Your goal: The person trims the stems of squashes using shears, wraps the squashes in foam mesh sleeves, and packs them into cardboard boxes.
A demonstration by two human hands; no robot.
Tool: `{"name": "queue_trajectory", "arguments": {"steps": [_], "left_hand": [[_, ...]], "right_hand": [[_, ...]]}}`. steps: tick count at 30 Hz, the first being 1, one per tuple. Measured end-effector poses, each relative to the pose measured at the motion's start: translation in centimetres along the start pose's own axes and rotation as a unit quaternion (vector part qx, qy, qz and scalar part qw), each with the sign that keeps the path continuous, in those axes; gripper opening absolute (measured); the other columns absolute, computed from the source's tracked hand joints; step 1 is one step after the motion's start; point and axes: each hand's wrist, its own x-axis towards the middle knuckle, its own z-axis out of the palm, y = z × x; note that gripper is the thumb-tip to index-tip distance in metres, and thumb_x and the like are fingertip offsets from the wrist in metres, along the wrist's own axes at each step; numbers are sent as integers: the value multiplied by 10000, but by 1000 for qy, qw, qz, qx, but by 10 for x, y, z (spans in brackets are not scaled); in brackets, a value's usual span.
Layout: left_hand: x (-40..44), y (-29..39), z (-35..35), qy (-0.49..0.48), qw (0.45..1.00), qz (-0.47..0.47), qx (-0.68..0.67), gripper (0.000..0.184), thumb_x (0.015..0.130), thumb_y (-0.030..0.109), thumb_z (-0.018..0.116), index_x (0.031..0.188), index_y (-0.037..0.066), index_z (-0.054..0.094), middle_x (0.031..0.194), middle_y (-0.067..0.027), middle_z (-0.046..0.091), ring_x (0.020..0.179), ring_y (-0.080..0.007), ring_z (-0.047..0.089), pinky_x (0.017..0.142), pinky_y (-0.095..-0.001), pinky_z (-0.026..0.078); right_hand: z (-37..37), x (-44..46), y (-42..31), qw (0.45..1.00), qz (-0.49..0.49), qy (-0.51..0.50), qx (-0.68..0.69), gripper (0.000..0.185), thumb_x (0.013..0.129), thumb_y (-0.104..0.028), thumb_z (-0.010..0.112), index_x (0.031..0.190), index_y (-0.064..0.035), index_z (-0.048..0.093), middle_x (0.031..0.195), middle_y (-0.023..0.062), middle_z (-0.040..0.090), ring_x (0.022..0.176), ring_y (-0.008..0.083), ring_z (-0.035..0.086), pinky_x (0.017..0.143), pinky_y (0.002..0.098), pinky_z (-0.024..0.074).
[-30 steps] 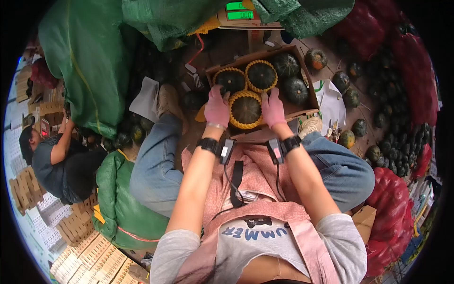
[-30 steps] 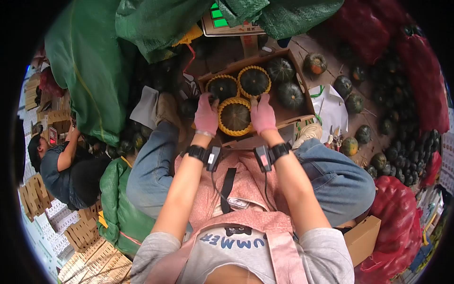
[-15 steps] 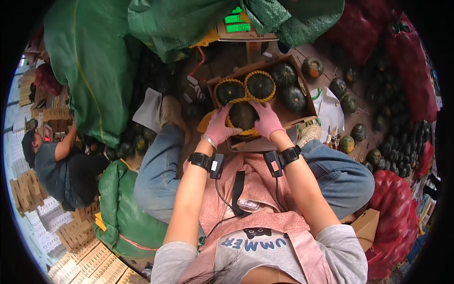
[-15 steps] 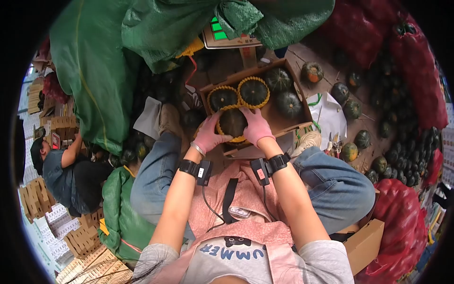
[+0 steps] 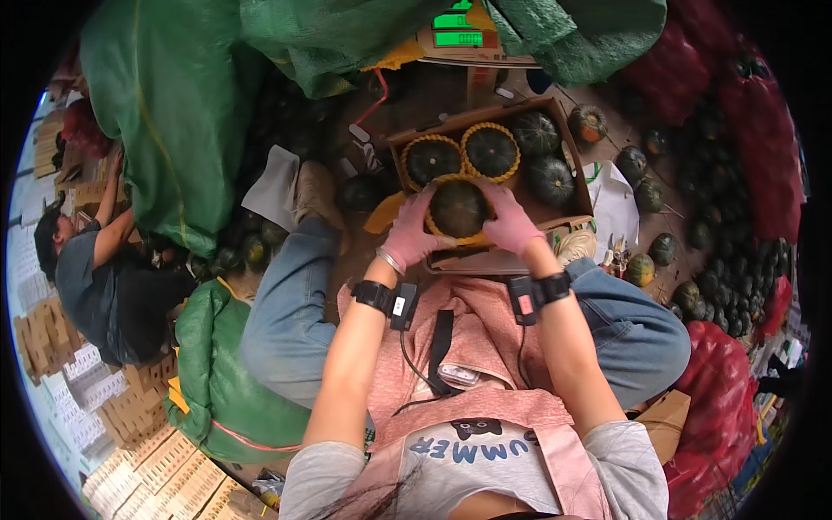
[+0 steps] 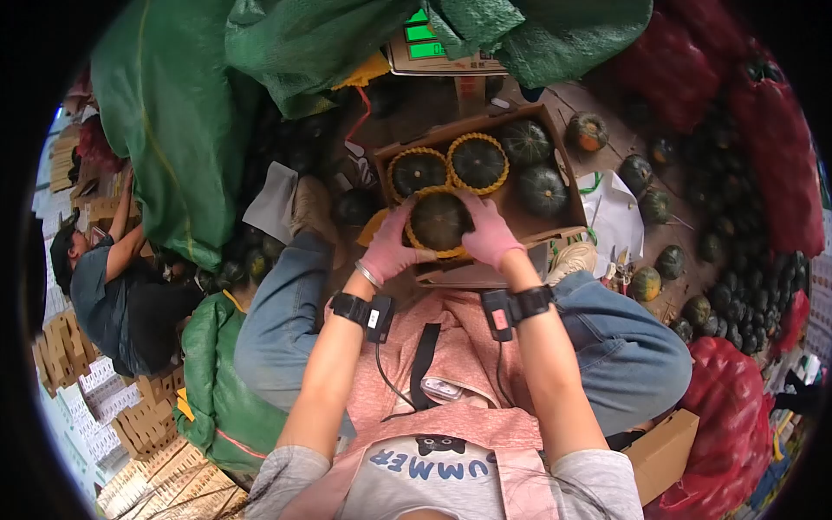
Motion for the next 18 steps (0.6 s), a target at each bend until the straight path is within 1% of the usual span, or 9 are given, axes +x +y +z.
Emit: {"name": "queue_trajectory", "arguments": {"steps": [3, 4, 5, 6, 9, 10, 11, 13, 18], "left_hand": [[-20, 39, 0, 12, 968, 52, -244, 1175, 486, 219, 869, 1415, 99, 160, 1393, -142, 296, 1222, -273, 396, 979, -354, 380], [-27, 55, 5, -28, 944, 70, -321, 1230, 469, 198, 877, 1422, 107, 104, 1414, -126, 247, 1224, -253, 389, 971, -354, 390], [-30, 66, 13, -63, 911, 90, -397, 1287, 453, 177, 885, 1429, 116, 49, 1435, -110, 198, 1226, -233, 383, 962, -353, 400], [-28, 67, 22, -27, 909, 129, -396, 1070, 560, 210, 839, 1407, 101, 195, 1396, -126, 303, 1226, -239, 392, 950, -339, 408], [-2, 39, 32, 13, 985, 47, -167, 707, 685, 251, 740, 1295, 98, 417, 1274, -134, 451, 1181, -283, 431, 927, -345, 414], [3, 37, 40, 104, 994, -5, -32, 441, 751, 272, 648, 1143, 97, 549, 1125, -137, 539, 1106, -325, 467, 880, -349, 427], [12, 37, 41, 140, 986, -14, 92, 438, 724, 302, 657, 1109, 114, 564, 1118, -127, 525, 1087, -339, 458, 876, -422, 408], [21, 44, 50, 60, 973, -74, 210, 547, 685, 361, 686, 1159, 137, 530, 1208, -121, 461, 1165, -338, 396, 943, -507, 327], [32, 40, 67, 25, 955, -105, 277, 740, 608, 430, 726, 1245, 179, 446, 1314, -115, 341, 1236, -331, 304, 995, -594, 188]], "right_hand": [[-14, -18, -12, 995, -32, 59, 78, 973, 589, -247, 802, 1378, -92, 252, 1228, 241, 423, 1159, 372, 437, 1008, 361, 341], [-18, -18, -19, 992, 56, 52, 99, 1217, 425, -396, 885, 1382, -75, 204, 1236, 242, 404, 1141, 360, 448, 999, 373, 352], [-12, -11, -15, 960, 8, 116, 255, 1119, 456, -401, 856, 1359, -98, 270, 1202, 221, 421, 1104, 351, 471, 967, 373, 388], [-19, -8, 1, 976, 30, 109, 186, 1069, 462, -405, 838, 1341, -110, 307, 1183, 216, 428, 1088, 348, 480, 953, 375, 401], [-58, -6, -6, 991, 27, 105, -80, 869, 472, -309, 758, 1267, -192, 428, 1152, 213, 435, 1061, 388, 475, 923, 408, 425], [-69, -3, -10, 987, 11, 80, -140, 852, 466, -300, 748, 1256, -215, 441, 1146, 208, 437, 1070, 391, 463, 919, 415, 423], [-76, -1, -10, 978, -2, 54, -201, 836, 461, -290, 739, 1245, -237, 455, 1139, 203, 438, 1079, 395, 452, 915, 422, 422], [-79, 7, -11, 970, -10, -67, -235, 830, 452, -302, 737, 1235, -252, 467, 1130, 194, 441, 1083, 390, 445, 907, 426, 420], [-64, 30, -16, 904, 41, -255, -340, 833, 459, -322, 736, 1250, -302, 477, 1165, 163, 447, 1086, 374, 446, 912, 441, 408]]}}
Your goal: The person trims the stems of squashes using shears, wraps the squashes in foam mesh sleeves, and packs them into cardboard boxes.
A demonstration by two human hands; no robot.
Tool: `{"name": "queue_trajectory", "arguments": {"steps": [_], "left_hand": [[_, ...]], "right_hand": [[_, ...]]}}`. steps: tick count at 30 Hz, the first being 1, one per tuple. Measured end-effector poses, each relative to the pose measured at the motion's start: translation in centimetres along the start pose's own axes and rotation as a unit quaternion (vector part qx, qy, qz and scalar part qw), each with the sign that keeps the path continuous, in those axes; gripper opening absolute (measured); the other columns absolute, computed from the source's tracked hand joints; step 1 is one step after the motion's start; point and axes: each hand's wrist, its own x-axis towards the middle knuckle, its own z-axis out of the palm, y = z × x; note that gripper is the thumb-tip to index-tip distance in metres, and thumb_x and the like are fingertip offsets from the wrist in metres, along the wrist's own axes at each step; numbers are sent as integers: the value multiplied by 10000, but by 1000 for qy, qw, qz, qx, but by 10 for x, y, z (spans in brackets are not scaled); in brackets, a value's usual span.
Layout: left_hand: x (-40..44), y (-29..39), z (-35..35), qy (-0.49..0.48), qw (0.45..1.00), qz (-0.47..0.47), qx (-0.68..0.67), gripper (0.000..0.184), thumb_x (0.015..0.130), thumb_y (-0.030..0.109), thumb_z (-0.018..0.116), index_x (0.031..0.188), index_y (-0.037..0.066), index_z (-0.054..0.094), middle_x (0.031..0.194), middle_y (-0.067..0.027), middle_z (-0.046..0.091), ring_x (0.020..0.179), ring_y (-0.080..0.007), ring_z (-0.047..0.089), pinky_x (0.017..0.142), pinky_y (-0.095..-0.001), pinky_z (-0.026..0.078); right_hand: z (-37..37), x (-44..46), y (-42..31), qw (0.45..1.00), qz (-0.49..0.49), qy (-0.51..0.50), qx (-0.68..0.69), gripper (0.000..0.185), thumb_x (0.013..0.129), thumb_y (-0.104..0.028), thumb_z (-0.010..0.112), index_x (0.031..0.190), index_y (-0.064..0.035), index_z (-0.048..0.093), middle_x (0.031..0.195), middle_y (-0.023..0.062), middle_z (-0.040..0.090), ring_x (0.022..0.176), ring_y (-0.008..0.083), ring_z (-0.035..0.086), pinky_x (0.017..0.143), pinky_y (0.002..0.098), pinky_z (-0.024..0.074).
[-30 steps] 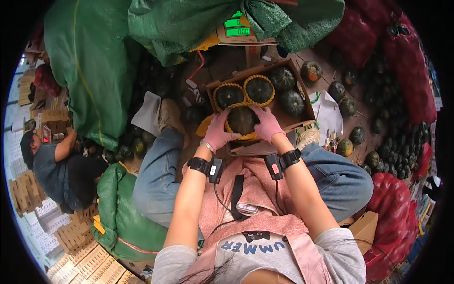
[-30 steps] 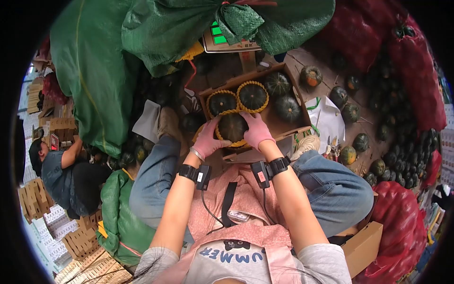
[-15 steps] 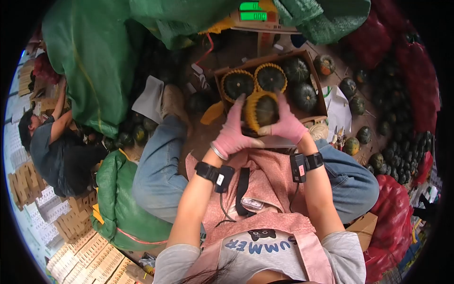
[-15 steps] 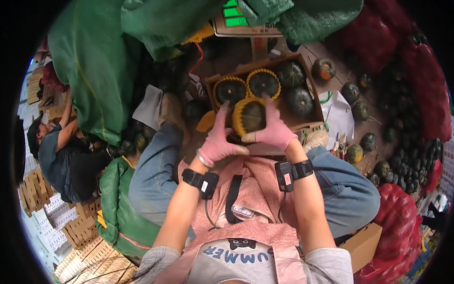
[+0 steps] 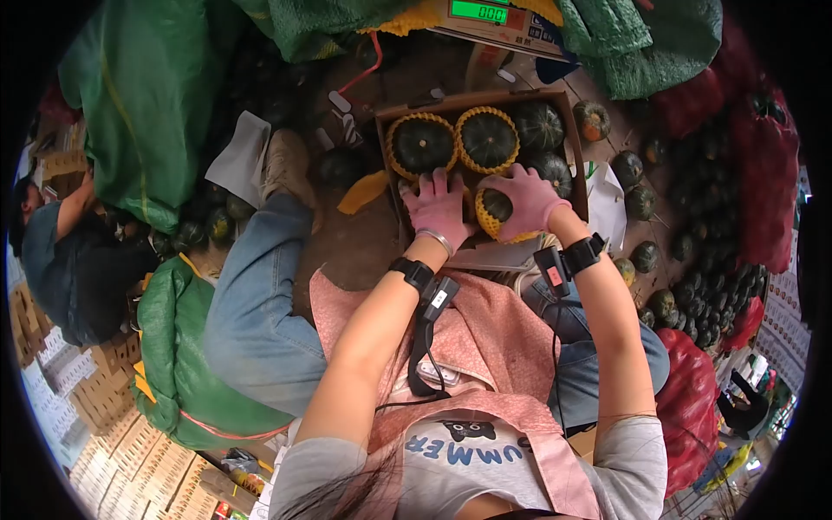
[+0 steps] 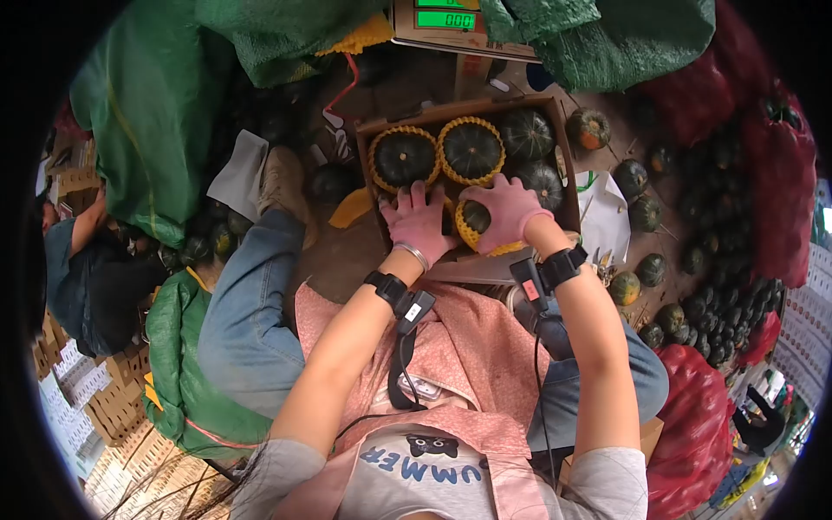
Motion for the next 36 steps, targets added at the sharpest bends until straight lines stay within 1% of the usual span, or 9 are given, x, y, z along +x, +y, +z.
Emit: {"name": "queue_trajectory", "arguments": {"steps": [10, 14, 16, 19, 21, 23, 29, 33, 36], "left_hand": [[-2, -23, 7, -11, 999, 53, -4, 842, 568, 459, 717, 1288, 176, 386, 1307, -130, 319, 1235, -356, 264, 975, -591, 202], [7, -15, -12, -97, 993, 64, 31, 862, 580, 498, 711, 1320, 182, 402, 1359, -139, 283, 1261, -395, 238, 977, -624, 205], [19, -48, -28, -40, 975, 143, -163, 626, 671, 485, 678, 1165, 117, 567, 1149, -147, 520, 1097, -338, 462, 926, -448, 387], [16, -102, -53, 190, 834, -4, -517, 248, 856, 136, 554, 1066, 7, 577, 969, -100, 610, 858, -183, 583, 769, -272, 456], [34, -153, -6, 247, 875, -28, -416, 286, 817, 97, 545, 1088, 4, 562, 996, -147, 603, 893, -270, 580, 800, -309, 454], [45, -183, 26, 229, 946, -5, -230, 380, 769, 79, 553, 1141, 9, 529, 1095, -201, 572, 972, -365, 561, 845, -372, 455], [56, -176, 42, 0, 988, -66, -141, 554, 740, 131, 592, 1258, 24, 429, 1284, -208, 431, 1187, -334, 418, 927, -389, 413], [78, -190, 74, -106, 993, 20, -46, 485, 739, 153, 608, 1213, 116, 508, 1208, -166, 491, 1058, -344, 511, 861, -407, 454], [74, -168, 54, -84, 988, -101, -78, 326, 737, 187, 607, 1053, 106, 608, 1098, -151, 571, 964, -345, 562, 818, -408, 474]], "right_hand": [[70, 15, -32, 964, 166, 195, -76, 860, 507, -321, 783, 1275, -387, 401, 1313, 144, 343, 1225, 389, 310, 910, 515, 333], [67, 8, -24, 960, 85, 220, -150, 897, 558, -484, 742, 1338, -253, 364, 1341, 192, 352, 1310, 366, 223, 999, 611, 219], [32, 0, -12, 980, 42, 164, -101, 870, 578, -504, 721, 1333, -237, 382, 1307, 197, 386, 1272, 370, 281, 994, 578, 256], [-19, 0, 25, 976, 73, 200, -46, 757, 594, -393, 737, 1253, -137, 467, 1147, 157, 491, 1114, 326, 435, 892, 419, 402], [-23, 27, 63, 935, 112, 324, -88, 749, 588, -297, 749, 1258, -150, 450, 1138, 150, 494, 1121, 329, 428, 905, 441, 377], [-37, 40, 69, 948, 68, 260, -172, 796, 566, -316, 762, 1284, -232, 428, 1154, 148, 484, 1151, 324, 409, 932, 497, 333], [-40, 61, 61, 959, 141, 162, -183, 829, 539, -353, 770, 1290, -312, 421, 1173, 143, 456, 1184, 343, 372, 1009, 632, 166], [-31, 62, 47, 921, 188, 205, -273, 814, 548, -365, 769, 1285, -339, 423, 1177, 140, 450, 1158, 332, 392, 1007, 587, 202], [-39, 46, 10, 903, 258, 275, -206, 786, 586, -323, 756, 1291, -360, 411, 1262, 152, 390, 1178, 359, 378, 1016, 525, 232]]}}
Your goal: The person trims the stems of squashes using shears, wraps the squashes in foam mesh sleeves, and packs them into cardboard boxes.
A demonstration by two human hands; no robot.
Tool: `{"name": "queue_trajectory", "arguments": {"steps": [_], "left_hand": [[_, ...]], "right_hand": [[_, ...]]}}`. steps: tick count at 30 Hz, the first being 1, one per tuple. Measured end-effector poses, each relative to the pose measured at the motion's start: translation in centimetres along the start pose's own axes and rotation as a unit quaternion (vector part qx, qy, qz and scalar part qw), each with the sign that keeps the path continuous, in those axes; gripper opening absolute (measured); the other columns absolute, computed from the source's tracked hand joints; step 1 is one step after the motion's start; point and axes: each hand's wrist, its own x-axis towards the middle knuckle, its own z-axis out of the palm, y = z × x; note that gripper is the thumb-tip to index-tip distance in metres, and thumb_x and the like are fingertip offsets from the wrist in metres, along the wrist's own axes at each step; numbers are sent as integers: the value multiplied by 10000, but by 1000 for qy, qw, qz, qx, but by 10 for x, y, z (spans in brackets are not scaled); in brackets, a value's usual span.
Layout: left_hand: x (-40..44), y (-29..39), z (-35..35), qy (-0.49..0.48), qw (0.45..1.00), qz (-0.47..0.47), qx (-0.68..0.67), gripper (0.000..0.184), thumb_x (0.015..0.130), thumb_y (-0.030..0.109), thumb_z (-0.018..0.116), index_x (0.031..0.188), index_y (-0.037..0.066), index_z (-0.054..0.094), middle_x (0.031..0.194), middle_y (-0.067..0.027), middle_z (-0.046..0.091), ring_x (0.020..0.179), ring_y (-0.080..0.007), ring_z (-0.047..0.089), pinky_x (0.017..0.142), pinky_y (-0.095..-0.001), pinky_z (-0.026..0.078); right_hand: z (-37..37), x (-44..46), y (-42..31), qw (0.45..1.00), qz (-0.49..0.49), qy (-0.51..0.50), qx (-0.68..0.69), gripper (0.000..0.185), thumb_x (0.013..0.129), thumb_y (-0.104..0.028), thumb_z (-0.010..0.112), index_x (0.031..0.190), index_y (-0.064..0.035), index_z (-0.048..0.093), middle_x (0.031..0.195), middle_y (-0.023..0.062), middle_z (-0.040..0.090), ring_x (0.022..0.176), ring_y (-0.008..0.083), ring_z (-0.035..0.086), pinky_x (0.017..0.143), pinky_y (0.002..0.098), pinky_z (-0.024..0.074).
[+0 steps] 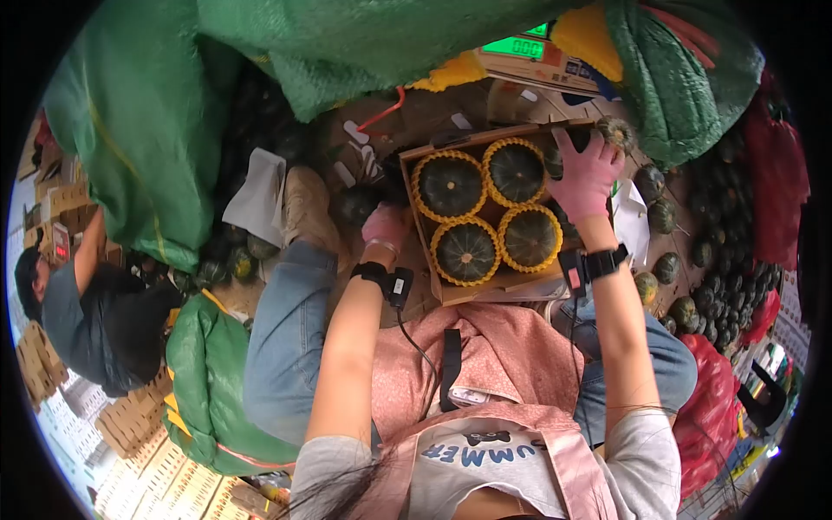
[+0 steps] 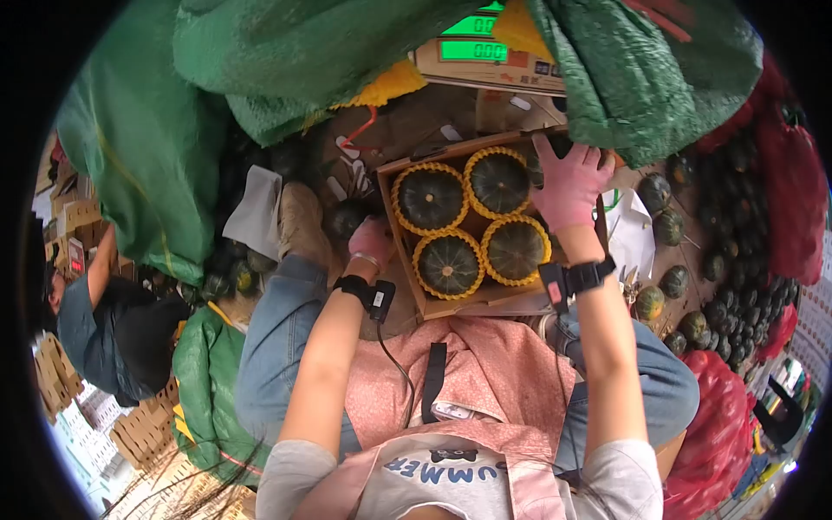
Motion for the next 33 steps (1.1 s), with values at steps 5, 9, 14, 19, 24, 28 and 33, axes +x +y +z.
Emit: {"name": "queue_trajectory", "arguments": {"steps": [5, 9, 14, 19, 24, 28, 33], "left_hand": [[-32, -5, -31, 114, 984, -25, -134, 337, 724, 215, 620, 1005, 33, 581, 949, -230, 608, 903, -393, 567, 777, -414, 465], [-95, 5, -86, 332, 924, 5, -189, 307, 709, 177, 650, 921, 6, 508, 853, -210, 564, 829, -401, 546, 717, -435, 444], [-190, 53, -122, 277, 925, 184, -185, 300, 677, 139, 687, 864, 18, 487, 815, -170, 510, 776, -374, 531, 660, -409, 440], [-231, 64, -89, -55, 805, 235, -541, 567, 676, 133, 746, 1146, 53, 439, 1008, -44, 535, 915, -185, 546, 799, -295, 447], [-250, 69, -84, -129, 783, 211, -570, 413, 855, 280, 620, 1142, 10, 497, 1011, -18, 550, 926, -108, 514, 818, -245, 433], [-247, 64, -73, -21, 754, 224, -618, 131, 832, 62, 557, 952, 9, 561, 885, 7, 561, 816, -74, 525, 734, -223, 446], [-259, 83, -65, 122, 891, 252, -358, 181, 771, -44, 516, 943, -18, 564, 938, -39, 581, 816, -110, 563, 740, -227, 466]], "right_hand": [[-2, -31, -49, 966, -180, 111, 150, 599, 684, -245, 687, 1245, -312, 487, 1345, 158, 328, 1234, 392, 316, 1003, 509, 282], [-13, -52, -80, 931, -211, 163, 249, 313, 771, -189, 593, 1084, -180, 585, 1220, 128, 480, 1076, 307, 483, 893, 405, 412], [-96, -127, -82, 721, -250, -179, 622, 321, 796, -347, 594, 836, -28, 588, 770, 179, 586, 709, 352, 576, 631, 384, 466], [-71, -161, -75, 624, -252, -153, 724, 271, 890, -254, 520, 807, -1, 570, 677, 103, 552, 610, 185, 544, 571, 307, 437], [-45, -192, -74, 510, -182, -202, 816, 265, 857, -217, 589, 701, -16, 514, 606, -10, 462, 565, 65, 390, 504, 237, 363], [-65, -211, -52, 700, -83, 12, 709, 244, 662, -91, 674, 764, -26, 462, 635, 72, 447, 556, 161, 430, 541, 283, 410], [-53, -213, -59, 710, -57, 86, 696, 420, 635, 82, 558, 1025, -29, 448, 934, 178, 516, 899, 343, 544, 784, 372, 451]]}}
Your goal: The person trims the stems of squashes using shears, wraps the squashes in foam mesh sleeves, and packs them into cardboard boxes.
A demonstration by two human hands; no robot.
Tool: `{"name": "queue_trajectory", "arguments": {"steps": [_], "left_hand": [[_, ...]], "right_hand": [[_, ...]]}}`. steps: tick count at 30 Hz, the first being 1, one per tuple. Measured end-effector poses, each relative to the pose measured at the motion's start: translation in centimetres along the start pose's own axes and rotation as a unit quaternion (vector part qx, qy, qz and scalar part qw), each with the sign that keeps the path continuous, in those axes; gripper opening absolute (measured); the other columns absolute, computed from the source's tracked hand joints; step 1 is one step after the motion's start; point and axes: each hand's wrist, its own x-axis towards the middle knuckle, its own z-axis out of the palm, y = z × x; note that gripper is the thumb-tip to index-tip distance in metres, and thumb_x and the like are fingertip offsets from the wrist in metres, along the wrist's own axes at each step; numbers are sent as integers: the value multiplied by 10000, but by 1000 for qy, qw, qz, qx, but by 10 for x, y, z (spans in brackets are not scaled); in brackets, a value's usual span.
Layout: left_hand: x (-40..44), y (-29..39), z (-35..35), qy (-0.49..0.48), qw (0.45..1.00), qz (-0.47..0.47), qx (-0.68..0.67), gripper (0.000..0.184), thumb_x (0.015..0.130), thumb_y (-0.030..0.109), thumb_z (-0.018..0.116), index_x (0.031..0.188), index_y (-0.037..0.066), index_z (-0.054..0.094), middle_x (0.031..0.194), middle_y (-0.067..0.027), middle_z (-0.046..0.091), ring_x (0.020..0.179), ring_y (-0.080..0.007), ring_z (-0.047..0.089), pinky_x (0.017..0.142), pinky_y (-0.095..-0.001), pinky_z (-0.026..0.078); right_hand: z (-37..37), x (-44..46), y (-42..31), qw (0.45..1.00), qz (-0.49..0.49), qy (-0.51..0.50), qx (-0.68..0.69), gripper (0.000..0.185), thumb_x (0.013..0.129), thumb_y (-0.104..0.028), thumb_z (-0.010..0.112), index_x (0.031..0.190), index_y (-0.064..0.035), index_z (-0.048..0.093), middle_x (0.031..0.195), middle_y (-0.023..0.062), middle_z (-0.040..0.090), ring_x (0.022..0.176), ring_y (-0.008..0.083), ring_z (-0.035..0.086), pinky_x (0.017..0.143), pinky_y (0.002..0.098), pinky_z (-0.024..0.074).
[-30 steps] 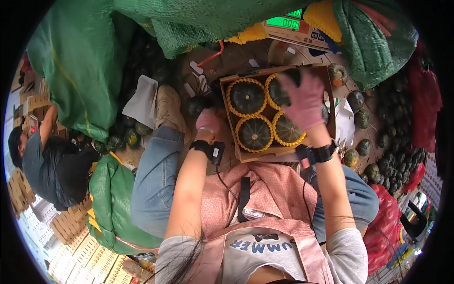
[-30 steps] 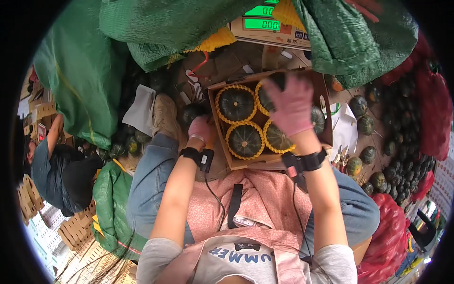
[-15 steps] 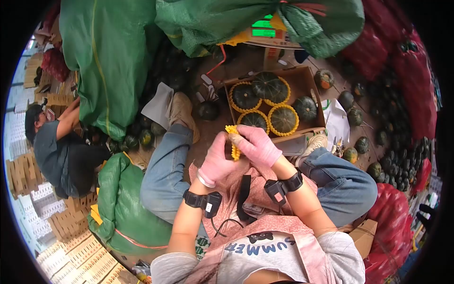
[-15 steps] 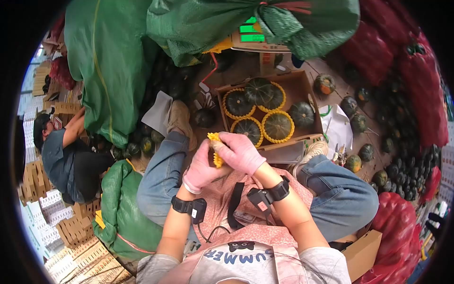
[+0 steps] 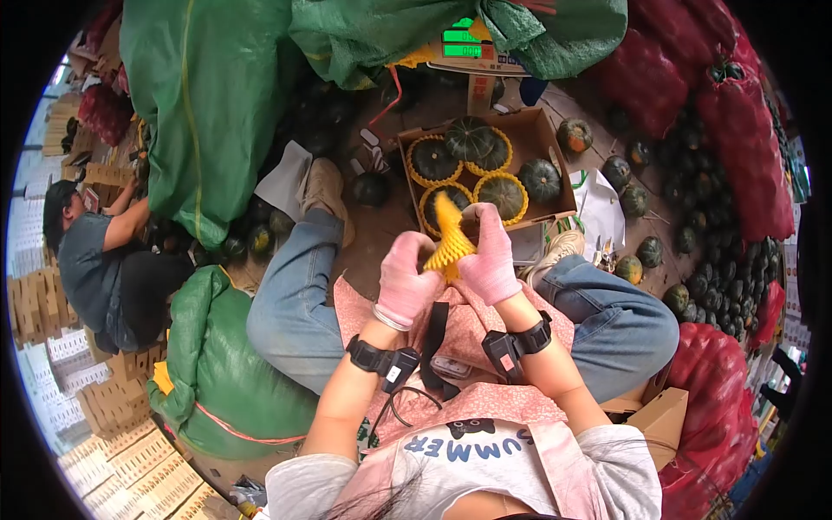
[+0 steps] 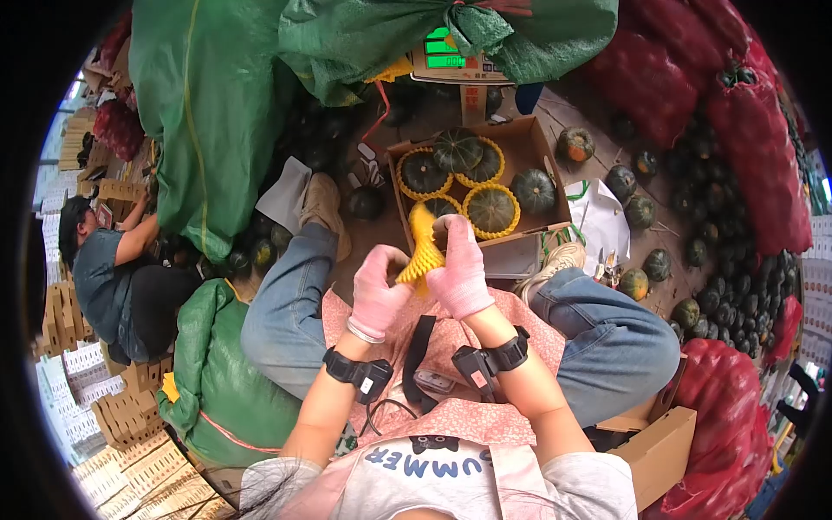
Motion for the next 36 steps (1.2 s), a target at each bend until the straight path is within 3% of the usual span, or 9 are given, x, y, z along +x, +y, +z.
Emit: {"name": "queue_trajectory", "arguments": {"steps": [2, 4, 6, 10, 20, 26, 30, 34, 36], "left_hand": [[2, -5, 3, 37, 983, -104, -145, 196, 790, -38, 528, 983, -19, 558, 951, -60, 591, 842, -142, 586, 767, -254, 482], [-2, 5, -7, -55, 738, -227, -633, 235, 879, 69, 502, 1089, -34, 520, 1004, -90, 610, 900, -193, 595, 871, -304, 462], [0, 25, -17, -56, 675, -278, -681, 279, 902, 124, 481, 1130, -35, 502, 1059, -107, 600, 966, -184, 585, 905, -309, 446], [-7, -6, -31, -218, 820, -154, -507, 443, 850, 246, 622, 1176, -23, 488, 1126, -66, 582, 1050, -154, 545, 919, -289, 419], [9, -12, 7, 36, 987, 48, -150, 193, 700, 81, 728, 857, 8, 643, 940, -74, 616, 900, -191, 566, 818, -277, 442], [21, -16, -8, 4, 987, 152, -50, 176, 652, 66, 745, 797, 44, 649, 845, -60, 590, 838, -199, 558, 829, -274, 422], [28, -8, -31, -326, 803, -187, -463, 337, 767, 214, 706, 1005, 1, 599, 1069, -52, 578, 994, -163, 532, 934, -299, 368], [56, -35, -53, -497, 812, -35, -305, 488, 826, 347, 633, 1116, -38, 559, 1112, -97, 575, 1035, -215, 541, 934, -327, 384], [66, -35, -53, -354, 859, -130, -348, 453, 827, 358, 625, 1025, -47, 583, 1038, -116, 591, 970, -218, 573, 868, -326, 433]], "right_hand": [[1, -2, 2, 998, -52, 34, -23, 441, 627, 103, 543, 1038, -27, 453, 936, 179, 517, 898, 340, 547, 780, 373, 452], [-7, -2, 17, 993, -64, -28, -91, 301, 661, 82, 507, 943, -21, 530, 849, 118, 566, 809, 311, 581, 757, 337, 467], [-18, 8, 38, 945, 175, -239, 140, 262, 676, 63, 482, 918, 9, 568, 817, 64, 611, 736, 222, 599, 719, 292, 474], [-39, -3, 42, 700, 277, -307, 582, 383, 641, 83, 530, 1019, 66, 589, 940, 102, 657, 871, 171, 632, 780, 244, 493], [-8, -11, 25, 867, 211, -179, 415, 420, 714, -28, 668, 1106, -20, 519, 1093, 44, 540, 1007, 118, 521, 885, 253, 422], [-11, 2, 46, 965, 39, -182, 184, 300, 669, -68, 725, 921, -10, 574, 911, 46, 518, 876, 155, 510, 779, 251, 414], [-17, 11, 36, 953, 33, -246, 172, 206, 650, -14, 668, 806, -4, 535, 841, 45, 493, 818, 148, 499, 715, 249, 408], [-40, 19, 30, 703, 299, -323, 559, 221, 695, -62, 654, 879, -4, 547, 912, 22, 574, 813, 106, 517, 733, 232, 430], [-37, 5, 38, 675, 359, -393, 511, 508, 726, -176, 702, 1168, 4, 529, 1115, 109, 573, 1050, 181, 513, 923, 304, 399]]}}
